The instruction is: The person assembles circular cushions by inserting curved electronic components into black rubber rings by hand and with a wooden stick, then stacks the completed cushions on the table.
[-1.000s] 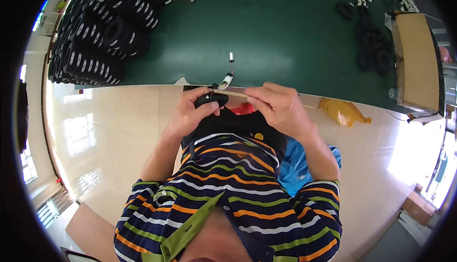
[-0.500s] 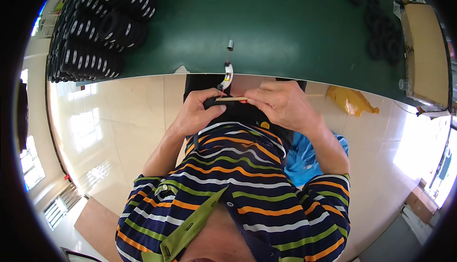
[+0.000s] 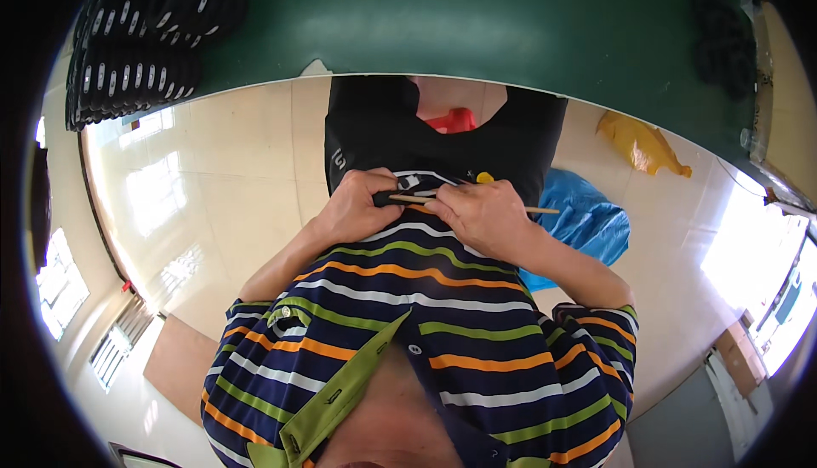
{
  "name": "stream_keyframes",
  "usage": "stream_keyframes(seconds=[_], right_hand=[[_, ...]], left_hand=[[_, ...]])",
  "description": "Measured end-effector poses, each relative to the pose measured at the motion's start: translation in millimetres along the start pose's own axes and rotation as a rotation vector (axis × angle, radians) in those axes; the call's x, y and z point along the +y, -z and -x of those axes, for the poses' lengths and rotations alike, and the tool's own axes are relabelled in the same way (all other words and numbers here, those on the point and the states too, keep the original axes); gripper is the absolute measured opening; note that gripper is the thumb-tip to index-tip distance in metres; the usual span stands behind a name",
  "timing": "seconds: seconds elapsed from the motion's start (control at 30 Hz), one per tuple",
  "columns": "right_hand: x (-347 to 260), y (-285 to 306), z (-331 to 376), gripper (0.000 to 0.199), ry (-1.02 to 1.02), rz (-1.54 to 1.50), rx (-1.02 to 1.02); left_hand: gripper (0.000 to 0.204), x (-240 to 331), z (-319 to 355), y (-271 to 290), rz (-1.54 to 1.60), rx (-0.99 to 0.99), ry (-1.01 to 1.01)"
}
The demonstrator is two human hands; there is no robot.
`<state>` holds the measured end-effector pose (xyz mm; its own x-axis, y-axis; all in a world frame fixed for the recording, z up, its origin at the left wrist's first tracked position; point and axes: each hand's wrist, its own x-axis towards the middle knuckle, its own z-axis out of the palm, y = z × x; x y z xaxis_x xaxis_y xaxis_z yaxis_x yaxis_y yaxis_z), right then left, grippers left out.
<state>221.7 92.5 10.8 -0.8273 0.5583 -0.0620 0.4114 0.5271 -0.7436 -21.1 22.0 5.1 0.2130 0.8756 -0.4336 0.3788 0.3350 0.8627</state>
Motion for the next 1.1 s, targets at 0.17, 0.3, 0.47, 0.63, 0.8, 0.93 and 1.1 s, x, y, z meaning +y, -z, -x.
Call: stream_keyframes(seconds=[0.17, 0.3, 0.47, 0.63, 0.8, 0.93, 1.1], right_hand=[[-4.2, -14.1, 6.0, 0.029, -0.011, 0.029, 0.006], [-5.0, -13.4, 2.9, 0.033, 0.006, 0.079, -0.037], [-2.7, -10.5, 1.9, 0.029, 0.004, 0.035, -0.12], [-2.3, -16.1, 4.7, 0.028, -0.01, -0.054, -0.173], [-6.0, -16.3, 3.5, 0.027, -0.047, -0.015, -0.136], [-6.9, -12.6, 0.6, 0.028, -0.013, 0.056, -0.169], [-5.0, -22.0, 3.1, 0.029, -0.016, 0.035, -0.128]], left_hand=[[0.019, -13.8, 7.5, -9.1, -0.078, -0.013, -0.11], [0.02, -14.7, 6.9, -8.1, -0.095, -0.054, -0.091], [0.017, -15.5, 9.2, -9.1, -0.101, -0.099, -0.125], [0.017, -16.6, 8.5, -9.1, -0.103, -0.112, -0.117], [0.018, -20.7, 12.2, -14.8, -0.092, -0.033, -0.105], [0.019, -19.3, 14.0, -16.1, -0.214, -0.042, -0.104], [0.019, -21.3, 12.4, -12.1, -0.201, -0.072, -0.07]])
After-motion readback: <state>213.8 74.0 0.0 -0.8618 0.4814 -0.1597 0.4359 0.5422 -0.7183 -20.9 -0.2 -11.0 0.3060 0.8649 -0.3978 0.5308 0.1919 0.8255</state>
